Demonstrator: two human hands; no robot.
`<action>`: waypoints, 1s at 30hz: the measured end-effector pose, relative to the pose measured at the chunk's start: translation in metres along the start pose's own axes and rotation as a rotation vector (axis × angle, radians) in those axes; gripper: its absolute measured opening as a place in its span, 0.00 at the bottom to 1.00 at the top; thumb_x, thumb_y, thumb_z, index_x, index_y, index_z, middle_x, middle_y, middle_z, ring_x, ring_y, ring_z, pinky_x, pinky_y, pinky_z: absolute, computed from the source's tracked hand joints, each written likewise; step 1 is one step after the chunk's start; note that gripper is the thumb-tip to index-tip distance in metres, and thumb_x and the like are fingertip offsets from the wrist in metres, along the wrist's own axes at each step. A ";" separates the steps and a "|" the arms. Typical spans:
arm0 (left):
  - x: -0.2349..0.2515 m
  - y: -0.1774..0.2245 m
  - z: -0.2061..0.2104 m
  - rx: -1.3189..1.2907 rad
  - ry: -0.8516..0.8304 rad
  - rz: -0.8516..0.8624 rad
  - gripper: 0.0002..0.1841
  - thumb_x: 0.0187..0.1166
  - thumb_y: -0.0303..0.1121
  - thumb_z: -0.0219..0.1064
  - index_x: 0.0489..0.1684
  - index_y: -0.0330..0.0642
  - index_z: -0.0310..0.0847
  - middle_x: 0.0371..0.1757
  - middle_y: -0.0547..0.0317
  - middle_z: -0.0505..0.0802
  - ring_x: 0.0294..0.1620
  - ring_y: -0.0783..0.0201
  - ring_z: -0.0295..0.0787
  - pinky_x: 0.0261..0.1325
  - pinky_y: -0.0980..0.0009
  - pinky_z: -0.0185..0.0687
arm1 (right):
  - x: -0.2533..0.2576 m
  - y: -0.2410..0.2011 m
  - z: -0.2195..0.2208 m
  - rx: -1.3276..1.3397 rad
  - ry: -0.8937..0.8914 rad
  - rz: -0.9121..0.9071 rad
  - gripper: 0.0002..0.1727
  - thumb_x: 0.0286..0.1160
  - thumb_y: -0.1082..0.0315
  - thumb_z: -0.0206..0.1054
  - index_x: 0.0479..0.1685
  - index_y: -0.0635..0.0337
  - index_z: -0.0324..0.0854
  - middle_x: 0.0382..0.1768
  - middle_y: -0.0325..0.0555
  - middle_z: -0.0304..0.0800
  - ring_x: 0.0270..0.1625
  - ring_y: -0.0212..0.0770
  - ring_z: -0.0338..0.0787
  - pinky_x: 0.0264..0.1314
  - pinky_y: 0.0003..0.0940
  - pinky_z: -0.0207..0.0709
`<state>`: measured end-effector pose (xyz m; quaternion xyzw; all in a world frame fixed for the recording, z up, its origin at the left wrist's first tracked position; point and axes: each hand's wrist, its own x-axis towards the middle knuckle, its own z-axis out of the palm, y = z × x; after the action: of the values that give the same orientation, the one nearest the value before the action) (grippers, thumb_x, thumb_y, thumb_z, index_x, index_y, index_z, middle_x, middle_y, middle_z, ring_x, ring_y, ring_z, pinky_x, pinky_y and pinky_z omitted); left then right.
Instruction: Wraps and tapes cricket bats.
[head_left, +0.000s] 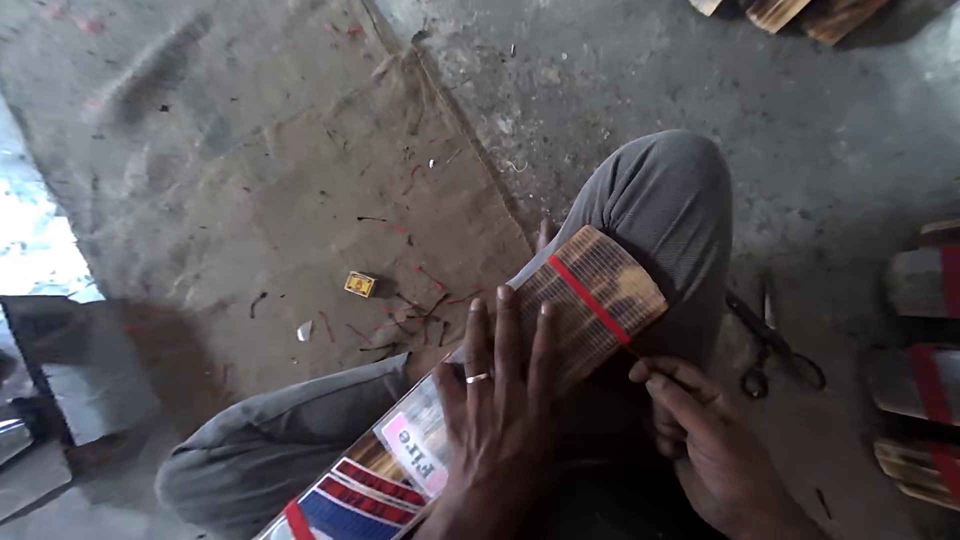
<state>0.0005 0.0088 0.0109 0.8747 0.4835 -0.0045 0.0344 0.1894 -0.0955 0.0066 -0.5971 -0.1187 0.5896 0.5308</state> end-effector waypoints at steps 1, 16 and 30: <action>0.001 -0.002 -0.003 -0.006 -0.009 -0.001 0.48 0.70 0.60 0.67 0.96 0.67 0.49 0.96 0.47 0.53 0.91 0.38 0.55 0.64 0.33 0.73 | -0.001 0.001 -0.002 0.019 -0.001 0.004 0.12 0.86 0.63 0.62 0.54 0.55 0.90 0.16 0.36 0.68 0.14 0.27 0.65 0.16 0.21 0.63; 0.030 -0.060 -0.092 -1.014 -0.924 0.013 0.52 0.58 0.42 0.84 0.91 0.76 0.57 0.64 0.69 0.90 0.55 0.72 0.91 0.58 0.61 0.92 | -0.005 -0.054 0.027 0.124 -0.343 -0.180 0.10 0.87 0.62 0.63 0.51 0.54 0.90 0.28 0.34 0.82 0.22 0.20 0.73 0.23 0.15 0.69; -0.005 0.019 -0.024 0.141 0.048 0.102 0.38 0.79 0.57 0.63 0.93 0.70 0.56 0.95 0.64 0.60 0.90 0.54 0.62 0.74 0.48 0.68 | 0.002 -0.021 0.004 0.158 -0.065 0.057 0.11 0.84 0.61 0.64 0.53 0.52 0.90 0.17 0.34 0.68 0.14 0.25 0.64 0.15 0.20 0.62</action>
<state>0.0130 -0.0041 0.0361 0.8983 0.4373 -0.0158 -0.0388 0.1971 -0.0831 0.0230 -0.5370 -0.0722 0.6312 0.5550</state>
